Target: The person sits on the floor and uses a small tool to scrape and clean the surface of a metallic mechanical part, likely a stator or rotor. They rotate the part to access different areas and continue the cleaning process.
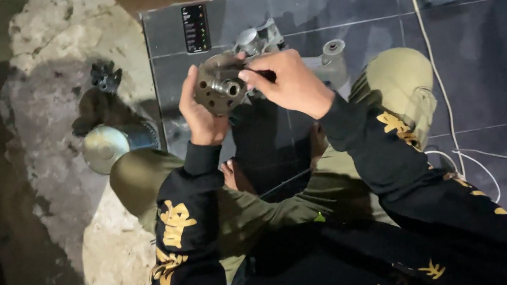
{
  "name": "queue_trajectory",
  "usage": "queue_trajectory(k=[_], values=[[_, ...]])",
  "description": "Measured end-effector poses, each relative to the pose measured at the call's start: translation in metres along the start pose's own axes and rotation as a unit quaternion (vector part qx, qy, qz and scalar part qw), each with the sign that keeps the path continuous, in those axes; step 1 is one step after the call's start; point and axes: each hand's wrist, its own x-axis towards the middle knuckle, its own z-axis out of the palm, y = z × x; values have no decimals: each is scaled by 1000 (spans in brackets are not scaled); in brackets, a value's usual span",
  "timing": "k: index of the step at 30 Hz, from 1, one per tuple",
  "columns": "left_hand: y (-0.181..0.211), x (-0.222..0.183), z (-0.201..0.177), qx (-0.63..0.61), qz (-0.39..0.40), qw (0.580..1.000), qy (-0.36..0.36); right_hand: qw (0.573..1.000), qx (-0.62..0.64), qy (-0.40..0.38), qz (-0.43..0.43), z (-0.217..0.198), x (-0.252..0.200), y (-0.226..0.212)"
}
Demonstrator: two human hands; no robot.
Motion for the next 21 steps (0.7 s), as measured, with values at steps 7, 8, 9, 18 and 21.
queue_trajectory(k=[7,8,9,18,21], values=[[-3,3,-3,-2,0,999,33,996,-54,-9,-66,-14,4,2],[-5,9,-10,-8,-6,999,34,997,-44,-12,-57,-13,3,0],[-6,12,-20,-13,-14,999,39,998,-31,-16,-46,-10,0,-2],[9,-25,40,-21,-25,999,13,996,-73,-31,-34,-24,0,-12],[9,-12,29,-34,-43,998,-11,997,-71,-23,-33,-20,0,0]])
